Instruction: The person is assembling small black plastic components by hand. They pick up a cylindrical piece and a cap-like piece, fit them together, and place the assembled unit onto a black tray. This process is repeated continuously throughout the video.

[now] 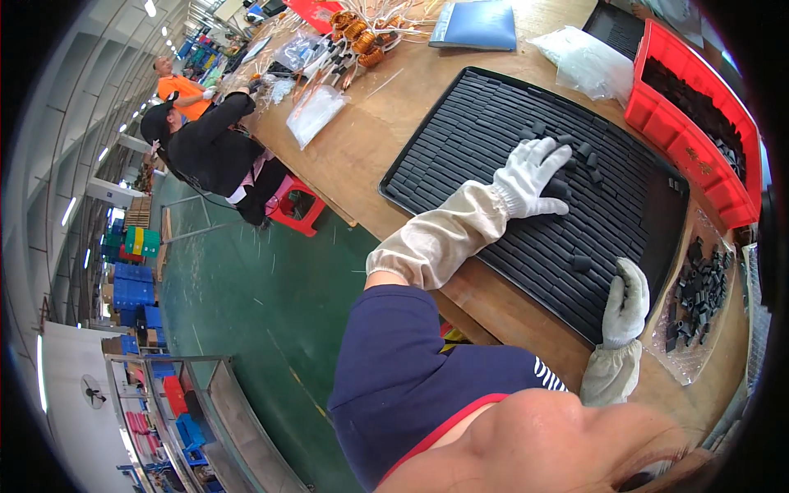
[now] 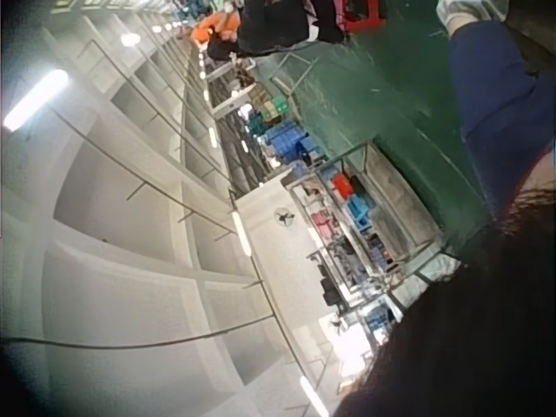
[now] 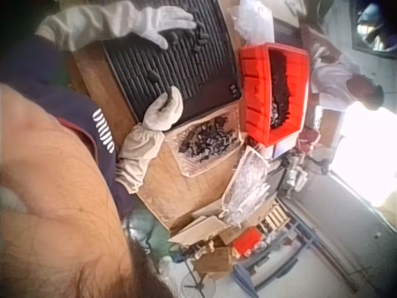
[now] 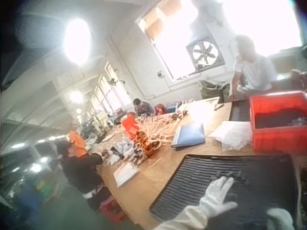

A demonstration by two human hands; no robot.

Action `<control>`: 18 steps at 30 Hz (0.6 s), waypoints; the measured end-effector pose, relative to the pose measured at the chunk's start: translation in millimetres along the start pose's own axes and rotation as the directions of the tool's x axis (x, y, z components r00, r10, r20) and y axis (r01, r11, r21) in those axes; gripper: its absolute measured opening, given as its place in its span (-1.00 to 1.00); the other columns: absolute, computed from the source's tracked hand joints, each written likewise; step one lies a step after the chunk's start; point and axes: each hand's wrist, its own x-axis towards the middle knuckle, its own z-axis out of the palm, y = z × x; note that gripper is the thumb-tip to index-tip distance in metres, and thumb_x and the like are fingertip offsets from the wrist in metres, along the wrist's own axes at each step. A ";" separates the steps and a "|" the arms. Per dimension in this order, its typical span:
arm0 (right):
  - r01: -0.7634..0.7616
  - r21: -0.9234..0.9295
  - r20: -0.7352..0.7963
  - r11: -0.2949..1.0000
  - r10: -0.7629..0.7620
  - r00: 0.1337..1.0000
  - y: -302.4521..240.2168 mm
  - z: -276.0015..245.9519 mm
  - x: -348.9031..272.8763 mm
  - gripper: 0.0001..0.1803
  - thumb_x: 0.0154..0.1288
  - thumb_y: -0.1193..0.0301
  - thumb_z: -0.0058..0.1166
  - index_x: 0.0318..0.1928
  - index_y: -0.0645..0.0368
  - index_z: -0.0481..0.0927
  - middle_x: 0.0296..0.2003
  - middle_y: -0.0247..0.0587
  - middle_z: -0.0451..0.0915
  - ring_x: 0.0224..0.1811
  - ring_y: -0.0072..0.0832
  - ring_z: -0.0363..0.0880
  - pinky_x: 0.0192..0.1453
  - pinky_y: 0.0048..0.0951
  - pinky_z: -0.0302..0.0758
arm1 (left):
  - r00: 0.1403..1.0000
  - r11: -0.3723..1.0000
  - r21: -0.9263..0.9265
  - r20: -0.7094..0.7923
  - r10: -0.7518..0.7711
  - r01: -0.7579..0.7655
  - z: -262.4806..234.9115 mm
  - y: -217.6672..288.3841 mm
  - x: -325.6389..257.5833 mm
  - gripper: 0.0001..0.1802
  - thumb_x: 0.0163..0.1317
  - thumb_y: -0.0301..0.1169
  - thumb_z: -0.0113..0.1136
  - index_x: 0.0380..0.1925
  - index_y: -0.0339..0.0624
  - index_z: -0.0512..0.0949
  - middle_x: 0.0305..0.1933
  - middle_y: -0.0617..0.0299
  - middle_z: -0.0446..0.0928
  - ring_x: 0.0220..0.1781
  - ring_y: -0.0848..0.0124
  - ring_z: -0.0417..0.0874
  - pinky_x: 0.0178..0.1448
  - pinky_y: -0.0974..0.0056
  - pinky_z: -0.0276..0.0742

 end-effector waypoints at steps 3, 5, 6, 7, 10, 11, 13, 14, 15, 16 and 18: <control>0.002 -0.002 -0.006 1.000 -0.002 1.000 0.7 -0.2 -0.4 -0.70 0.27 0.70 0.09 0.00 0.27 0.63 -0.01 -0.01 0.67 0.06 -0.15 0.65 0.21 -0.25 0.53 | 0.995 0.999 -0.001 -0.088 0.052 -0.052 6.2 3.3 5.0 -0.11 0.08 0.04 0.42 0.38 -0.03 0.33 0.29 -0.09 0.33 0.30 -0.08 0.39 0.38 -0.06 0.32; -0.002 -0.022 -0.007 1.000 0.002 1.000 -1.9 -2.4 0.9 -0.71 0.27 0.70 0.09 0.00 0.27 0.63 -0.02 -0.02 0.67 0.06 -0.15 0.65 0.21 -0.26 0.53 | 0.981 0.994 -0.015 -0.162 0.109 -0.112 11.7 2.9 9.6 -0.26 0.10 -0.10 0.44 0.28 -0.03 0.44 0.15 0.00 0.43 0.14 -0.01 0.49 0.22 0.00 0.46; 0.001 -0.007 -0.010 1.000 -0.001 1.000 -2.5 -1.3 0.7 -0.71 0.26 0.70 0.09 0.00 0.27 0.63 -0.02 -0.02 0.67 0.06 -0.16 0.65 0.21 -0.26 0.53 | 0.968 0.989 -0.007 -0.202 0.146 -0.150 11.0 0.4 8.4 -0.33 0.09 -0.17 0.45 0.22 -0.04 0.49 0.07 0.04 0.47 0.06 0.02 0.52 0.14 0.03 0.50; 0.003 0.008 -0.012 1.000 -0.003 1.000 -2.7 -0.4 0.3 -0.71 0.26 0.70 0.09 -0.01 0.27 0.63 -0.02 -0.02 0.67 0.05 -0.16 0.65 0.21 -0.26 0.53 | 0.953 0.982 0.002 -0.242 0.183 -0.188 10.6 -1.5 8.3 -0.40 0.09 -0.24 0.46 0.17 -0.05 0.54 -0.01 0.09 0.50 -0.02 0.06 0.56 0.07 0.06 0.54; 0.016 0.009 -0.011 1.000 -0.016 1.000 -2.5 0.6 0.5 -0.71 0.26 0.71 0.09 -0.01 0.28 0.63 -0.02 -0.02 0.67 0.05 -0.16 0.65 0.21 -0.27 0.53 | 0.908 0.977 0.033 -0.365 0.208 -0.211 16.4 -7.1 15.2 -0.54 0.08 -0.35 0.44 0.04 -0.05 0.59 -0.26 0.18 0.52 -0.19 0.13 0.58 -0.13 0.11 0.55; 0.021 0.003 -0.009 1.000 -0.021 1.000 -2.3 0.7 0.7 -0.71 0.27 0.71 0.09 -0.01 0.28 0.63 -0.02 -0.02 0.67 0.05 -0.17 0.65 0.21 -0.27 0.53 | 0.906 0.979 0.027 -0.375 0.196 -0.201 17.5 -9.9 15.9 -0.56 0.09 -0.35 0.44 0.02 -0.05 0.60 -0.30 0.19 0.51 -0.21 0.13 0.59 -0.15 0.11 0.55; 0.022 -0.002 -0.008 1.000 -0.022 1.000 -0.7 -0.6 0.6 -0.71 0.27 0.71 0.09 -0.01 0.28 0.63 -0.02 -0.02 0.67 0.05 -0.17 0.65 0.21 -0.27 0.53 | 0.931 0.992 0.012 -0.344 0.123 -0.126 6.7 -6.1 22.9 -0.65 0.17 -0.35 0.39 -0.02 -0.02 0.60 -0.37 0.18 0.50 -0.28 0.13 0.60 -0.24 0.12 0.55; 0.022 -0.004 -0.008 1.000 -0.022 1.000 0.0 -1.0 0.5 -0.71 0.27 0.71 0.09 -0.01 0.28 0.63 -0.02 -0.02 0.67 0.05 -0.17 0.65 0.21 -0.27 0.53 | 0.937 0.996 -0.012 -0.340 0.083 -0.093 4.1 -5.1 25.9 -0.66 0.19 -0.35 0.38 -0.02 -0.01 0.60 -0.38 0.17 0.50 -0.29 0.12 0.60 -0.25 0.12 0.55; 0.026 -0.005 -0.009 1.000 -0.026 1.000 0.1 -1.2 0.7 -0.71 0.27 0.71 0.09 0.00 0.28 0.63 -0.02 -0.02 0.67 0.05 -0.17 0.65 0.21 -0.27 0.53 | 0.941 0.998 -0.034 -0.335 0.043 -0.057 0.2 -4.1 28.3 -0.67 0.20 -0.35 0.37 -0.02 0.00 0.60 -0.38 0.16 0.50 -0.30 0.12 0.60 -0.27 0.11 0.56; 0.029 -0.005 -0.010 1.000 -0.029 1.000 0.2 -1.4 0.9 -0.71 0.28 0.70 0.09 0.00 0.28 0.63 -0.02 -0.02 0.67 0.05 -0.17 0.65 0.21 -0.27 0.53 | 0.943 0.997 -0.058 -0.331 0.023 -0.044 -5.1 -3.0 30.7 -0.69 0.23 -0.35 0.35 -0.01 0.01 0.60 -0.38 0.16 0.51 -0.33 0.12 0.61 -0.30 0.10 0.55; 0.025 -0.008 -0.008 1.000 -0.025 1.000 0.2 -1.2 0.8 -0.72 0.28 0.70 0.09 0.00 0.28 0.63 -0.02 -0.02 0.67 0.05 -0.17 0.65 0.20 -0.27 0.53 | 0.930 0.993 -0.073 -0.362 0.055 -0.087 -5.3 -6.7 35.8 -0.70 0.23 -0.38 0.34 -0.02 -0.01 0.61 -0.37 0.16 0.52 -0.33 0.12 0.61 -0.29 0.11 0.56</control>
